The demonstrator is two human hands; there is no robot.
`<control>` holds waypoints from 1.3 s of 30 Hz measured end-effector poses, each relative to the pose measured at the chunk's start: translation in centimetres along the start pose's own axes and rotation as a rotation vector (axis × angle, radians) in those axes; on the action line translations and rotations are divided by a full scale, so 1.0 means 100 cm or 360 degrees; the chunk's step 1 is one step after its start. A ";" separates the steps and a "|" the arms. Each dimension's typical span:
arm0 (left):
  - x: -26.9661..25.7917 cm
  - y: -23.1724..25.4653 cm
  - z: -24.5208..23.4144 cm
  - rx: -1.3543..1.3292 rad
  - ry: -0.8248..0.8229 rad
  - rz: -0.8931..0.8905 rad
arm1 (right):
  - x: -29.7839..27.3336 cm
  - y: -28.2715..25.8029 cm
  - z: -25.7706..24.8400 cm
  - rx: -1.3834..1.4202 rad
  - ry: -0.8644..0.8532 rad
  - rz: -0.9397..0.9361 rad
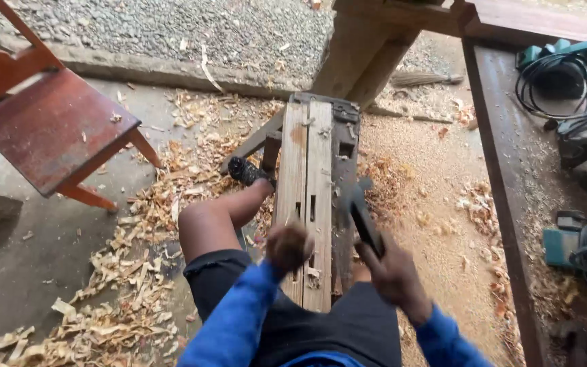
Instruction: Chiseling a mortise in a wooden plank using a hammer and chisel.
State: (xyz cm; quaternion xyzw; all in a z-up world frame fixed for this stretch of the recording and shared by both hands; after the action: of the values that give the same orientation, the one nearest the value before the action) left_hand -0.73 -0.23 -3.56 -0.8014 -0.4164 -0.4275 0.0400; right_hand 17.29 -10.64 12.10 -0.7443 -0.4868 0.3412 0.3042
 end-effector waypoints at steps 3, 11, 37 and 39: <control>0.010 -0.006 -0.030 -0.0697 0.0227 -0.0120 | -0.034 0.056 0.024 0.0450 0.0046 0.0286; 0.091 0.028 -0.029 -0.0949 -0.0032 -0.0228 | -0.103 0.173 0.072 0.1110 0.0073 0.0785; 0.036 0.111 0.252 0.0192 -0.1331 0.1486 | -0.110 0.398 0.155 0.2673 0.0202 0.1871; 0.014 0.074 0.271 0.0614 -0.1732 0.1279 | -0.118 0.408 0.163 0.2696 0.0170 0.2010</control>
State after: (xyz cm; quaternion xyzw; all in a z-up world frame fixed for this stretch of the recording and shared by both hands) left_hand 22.53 7.22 -17.45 -0.9718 -0.1173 0.1637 0.1224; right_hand 21.76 -33.56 -26.91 -0.4213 0.3997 0.6326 0.5123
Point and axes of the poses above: each hand's wrist, its own x-axis towards the middle knuckle, its own z-axis out of the palm, y = z × x, the point moved 7 cm from there along x, towards the middle knuckle, and after that the axes turned 15 degrees about x, right-handed, at the moved point
